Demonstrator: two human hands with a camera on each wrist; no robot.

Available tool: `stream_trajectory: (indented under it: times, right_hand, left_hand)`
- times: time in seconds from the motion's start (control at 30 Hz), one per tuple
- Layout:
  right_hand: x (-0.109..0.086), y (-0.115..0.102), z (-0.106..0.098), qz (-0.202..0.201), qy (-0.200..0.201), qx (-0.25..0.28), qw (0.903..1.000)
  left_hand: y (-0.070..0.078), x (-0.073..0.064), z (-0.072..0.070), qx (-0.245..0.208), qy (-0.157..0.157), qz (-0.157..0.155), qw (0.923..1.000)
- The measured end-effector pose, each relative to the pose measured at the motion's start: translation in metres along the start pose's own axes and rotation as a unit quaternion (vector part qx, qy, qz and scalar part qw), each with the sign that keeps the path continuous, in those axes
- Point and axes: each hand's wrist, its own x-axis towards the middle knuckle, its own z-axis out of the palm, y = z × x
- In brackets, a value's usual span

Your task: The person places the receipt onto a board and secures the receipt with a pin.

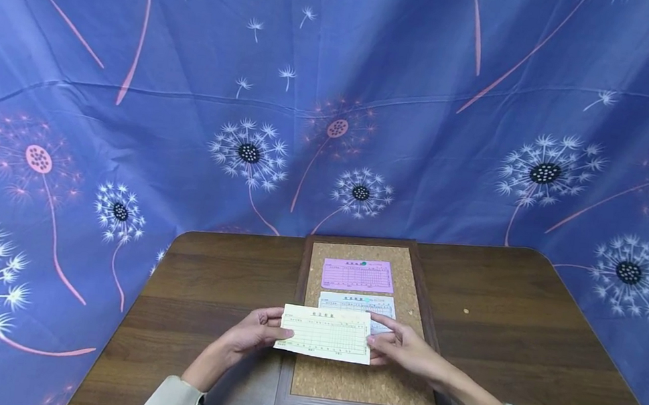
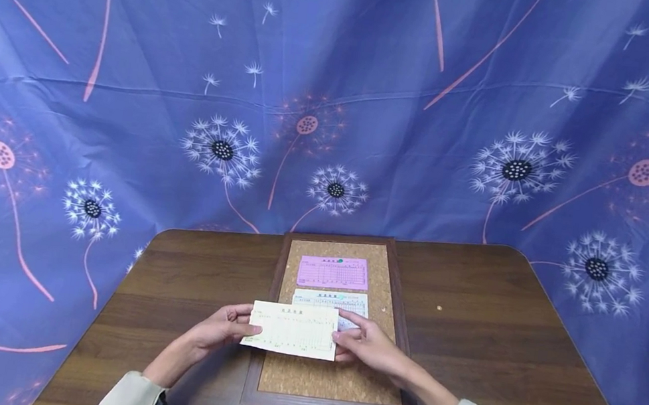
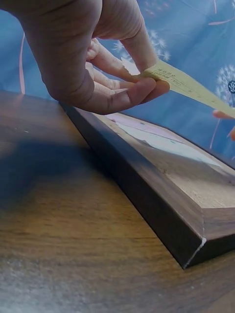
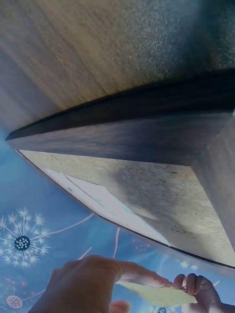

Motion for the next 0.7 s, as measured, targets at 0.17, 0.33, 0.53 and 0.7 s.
stream_trajectory:
  times: [0.17,0.33,0.53,0.7]
  right_hand:
    - [-0.002,0.002,0.0,0.009,0.021,0.003,0.9997]
    - [-0.004,0.005,-0.003,0.013,0.038,0.002,0.9992]
    - [-0.009,0.01,-0.01,0.019,0.042,-0.002,0.9989]
    - [-0.013,0.016,-0.016,0.008,0.035,-0.015,0.9992]
  left_hand:
    - [-0.002,0.002,0.004,-0.002,-0.006,-0.008,0.9999]
    - [-0.002,0.0,0.008,0.004,-0.023,-0.005,0.9997]
    - [-0.002,-0.002,0.014,0.014,-0.03,0.003,0.9995]
    - [-0.006,-0.001,0.019,0.044,-0.017,0.002,0.9989]
